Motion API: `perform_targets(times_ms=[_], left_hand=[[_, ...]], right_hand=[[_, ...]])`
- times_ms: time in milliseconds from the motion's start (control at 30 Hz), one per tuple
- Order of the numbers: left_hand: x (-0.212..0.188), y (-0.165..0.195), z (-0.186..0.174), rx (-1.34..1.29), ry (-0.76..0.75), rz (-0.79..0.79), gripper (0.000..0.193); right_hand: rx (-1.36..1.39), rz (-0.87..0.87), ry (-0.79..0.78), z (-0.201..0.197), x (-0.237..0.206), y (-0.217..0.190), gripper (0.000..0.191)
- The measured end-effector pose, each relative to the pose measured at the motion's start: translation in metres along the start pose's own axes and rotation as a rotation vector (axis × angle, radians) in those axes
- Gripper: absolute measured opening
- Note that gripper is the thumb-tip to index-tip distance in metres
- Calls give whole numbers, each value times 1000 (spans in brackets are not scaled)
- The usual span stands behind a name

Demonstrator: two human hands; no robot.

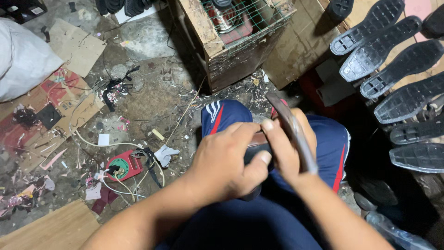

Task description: The person sits on the floor holding a shoe and presses and trims the edge of its black rubber sole using a wooden-handled blade, working around the sole perimeter. They pick up a matching sole from a crate, align it with the shoe, and press the parts together by hand.

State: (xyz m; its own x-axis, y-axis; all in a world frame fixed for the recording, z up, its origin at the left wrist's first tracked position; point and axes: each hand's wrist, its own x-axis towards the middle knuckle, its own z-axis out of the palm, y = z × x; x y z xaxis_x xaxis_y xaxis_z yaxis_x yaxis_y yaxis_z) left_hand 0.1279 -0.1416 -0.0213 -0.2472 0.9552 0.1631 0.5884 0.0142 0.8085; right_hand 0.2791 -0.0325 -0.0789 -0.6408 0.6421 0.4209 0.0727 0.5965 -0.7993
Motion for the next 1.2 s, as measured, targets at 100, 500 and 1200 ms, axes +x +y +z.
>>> perform_targets(times_ms=[100, 500, 1200], left_hand=[[5, 4, 2, 22, -11, -11, 44], [14, -21, -11, -18, 17, 38, 39], [-3, -34, 3, -53, 28, 4, 42]], right_hand=[[132, 236, 3, -9, 15, -5, 11], [44, -32, 0, -17, -51, -3, 20], [238, 239, 96, 8, -59, 23, 28]])
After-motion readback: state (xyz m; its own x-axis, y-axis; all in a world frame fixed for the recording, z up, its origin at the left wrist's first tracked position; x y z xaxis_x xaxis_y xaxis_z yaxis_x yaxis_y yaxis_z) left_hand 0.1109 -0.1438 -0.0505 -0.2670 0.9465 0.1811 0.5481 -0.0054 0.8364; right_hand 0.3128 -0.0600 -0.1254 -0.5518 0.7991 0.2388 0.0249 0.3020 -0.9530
